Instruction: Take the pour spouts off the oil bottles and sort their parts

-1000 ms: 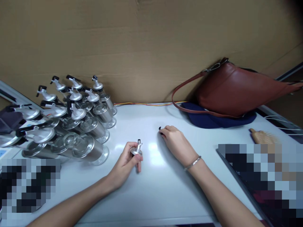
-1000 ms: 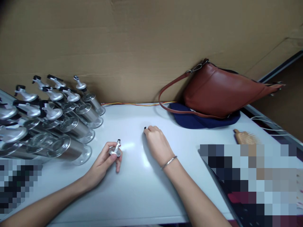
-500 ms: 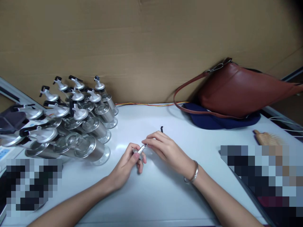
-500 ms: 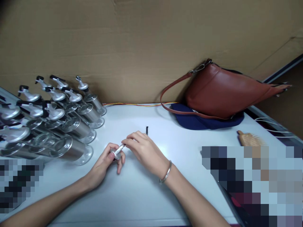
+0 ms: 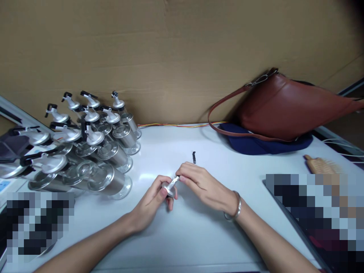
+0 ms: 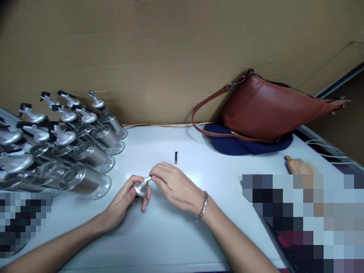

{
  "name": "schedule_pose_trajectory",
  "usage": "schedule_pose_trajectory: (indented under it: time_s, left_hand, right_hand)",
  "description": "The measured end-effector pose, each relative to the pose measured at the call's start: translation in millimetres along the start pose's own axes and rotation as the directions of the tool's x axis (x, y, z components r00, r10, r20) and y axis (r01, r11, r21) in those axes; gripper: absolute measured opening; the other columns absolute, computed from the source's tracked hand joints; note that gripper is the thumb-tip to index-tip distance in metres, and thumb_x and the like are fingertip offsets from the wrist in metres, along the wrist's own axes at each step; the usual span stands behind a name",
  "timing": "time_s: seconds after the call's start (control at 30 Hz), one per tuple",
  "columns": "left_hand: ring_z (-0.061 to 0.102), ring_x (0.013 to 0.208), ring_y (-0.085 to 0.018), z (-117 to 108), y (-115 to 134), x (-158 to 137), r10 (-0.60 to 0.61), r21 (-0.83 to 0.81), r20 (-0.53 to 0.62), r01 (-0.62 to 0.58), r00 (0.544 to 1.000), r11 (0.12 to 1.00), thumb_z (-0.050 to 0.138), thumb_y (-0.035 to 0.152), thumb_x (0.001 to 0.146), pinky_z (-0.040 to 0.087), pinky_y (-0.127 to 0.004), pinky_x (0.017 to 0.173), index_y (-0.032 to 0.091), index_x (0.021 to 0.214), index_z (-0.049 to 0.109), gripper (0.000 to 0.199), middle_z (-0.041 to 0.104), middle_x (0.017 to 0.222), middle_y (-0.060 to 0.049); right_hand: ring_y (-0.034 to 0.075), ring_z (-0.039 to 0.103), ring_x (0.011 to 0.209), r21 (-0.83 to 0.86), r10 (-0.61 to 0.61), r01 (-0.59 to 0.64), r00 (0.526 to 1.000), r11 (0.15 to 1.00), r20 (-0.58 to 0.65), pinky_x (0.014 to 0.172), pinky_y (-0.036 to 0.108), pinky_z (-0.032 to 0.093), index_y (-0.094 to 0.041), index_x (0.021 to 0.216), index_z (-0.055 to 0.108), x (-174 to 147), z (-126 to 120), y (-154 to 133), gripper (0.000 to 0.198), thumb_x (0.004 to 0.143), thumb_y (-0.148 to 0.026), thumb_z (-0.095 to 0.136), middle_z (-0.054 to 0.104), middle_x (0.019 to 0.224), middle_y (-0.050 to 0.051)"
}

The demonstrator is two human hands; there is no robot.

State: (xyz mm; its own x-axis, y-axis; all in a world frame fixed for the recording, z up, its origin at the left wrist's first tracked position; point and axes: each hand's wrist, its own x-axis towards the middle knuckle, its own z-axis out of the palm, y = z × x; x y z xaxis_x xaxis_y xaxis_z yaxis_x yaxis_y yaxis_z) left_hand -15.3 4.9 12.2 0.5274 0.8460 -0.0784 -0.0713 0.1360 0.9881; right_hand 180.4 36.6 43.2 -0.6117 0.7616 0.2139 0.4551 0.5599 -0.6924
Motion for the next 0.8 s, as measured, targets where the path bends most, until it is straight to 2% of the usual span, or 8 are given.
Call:
schedule_pose_trajectory:
  time_s: [0.2, 0.37, 0.47, 0.63, 0.8]
  left_hand:
    - [0.052, 0.07, -0.015, -1.6, -1.6, -2.6, -0.05, 0.092, 0.021, 0.047, 0.999, 0.995, 0.044, 0.056, 0.089, 0.039, -0.032, 0.076, 0.019, 0.106, 0.047, 0.041, 0.052, 0.075, 0.0]
    - [0.05, 0.079, -0.015, -0.5, -3.6, -2.3, -0.063, 0.106, 0.005, 0.062, 0.998, 0.992, 0.055, 0.045, 0.086, 0.04, -0.029, 0.076, 0.021, 0.105, 0.048, 0.031, 0.05, 0.092, -0.003]
    - [0.048, 0.086, -0.017, 0.3, -1.8, -1.6, -0.048, 0.154, -0.033, 0.052, 0.998, 0.987, 0.057, 0.039, 0.085, 0.038, -0.029, 0.079, 0.021, 0.101, 0.048, 0.026, 0.05, 0.092, -0.003]
    - [0.046, 0.08, -0.015, -0.8, 0.6, 0.3, -0.059, 0.153, 0.013, 0.057, 0.998, 0.987, 0.061, 0.04, 0.081, 0.037, -0.027, 0.076, 0.02, 0.092, 0.045, 0.027, 0.048, 0.085, -0.001]
    - [0.043, 0.071, -0.013, -1.5, -0.7, 1.4, -0.108, 0.153, 0.002, 0.106, 0.994, 0.982, 0.059, 0.047, 0.081, 0.034, -0.025, 0.068, 0.019, 0.078, 0.043, 0.032, 0.045, 0.074, 0.002]
  right_hand:
    - [0.011, 0.042, 0.057, 0.127, 0.069, -0.066, 0.997, 0.99, -0.02, 0.058, 0.022, 0.034, -0.02, 0.064, 0.037, 1.4, -2.3, -5.9, 0.027, 0.091, -0.016, 0.034, 0.042, 0.061, -0.003]
    - [0.008, 0.033, 0.05, 0.164, 0.124, -0.126, 0.992, 0.978, 0.019, 0.052, 0.021, 0.028, -0.02, 0.059, 0.032, 1.7, -0.1, -6.2, 0.03, 0.09, -0.022, 0.035, 0.035, 0.053, -0.006]
    - [0.008, 0.028, 0.048, 0.139, 0.145, -0.149, 0.989, 0.979, 0.039, 0.049, 0.02, 0.025, -0.02, 0.058, 0.029, 1.1, 0.2, -5.9, 0.034, 0.09, -0.026, 0.038, 0.031, 0.051, -0.007]
    - [0.007, 0.028, 0.047, 0.126, 0.139, -0.149, 0.987, 0.981, 0.086, 0.049, 0.02, 0.024, -0.019, 0.056, 0.032, 0.0, 2.4, -8.7, 0.035, 0.09, -0.026, 0.039, 0.031, 0.05, -0.006]
    - [0.007, 0.03, 0.046, 0.108, 0.123, -0.133, 0.988, 0.985, 0.096, 0.05, 0.02, 0.024, -0.018, 0.055, 0.034, -0.7, 7.1, -10.6, 0.034, 0.088, -0.024, 0.038, 0.034, 0.049, -0.006]
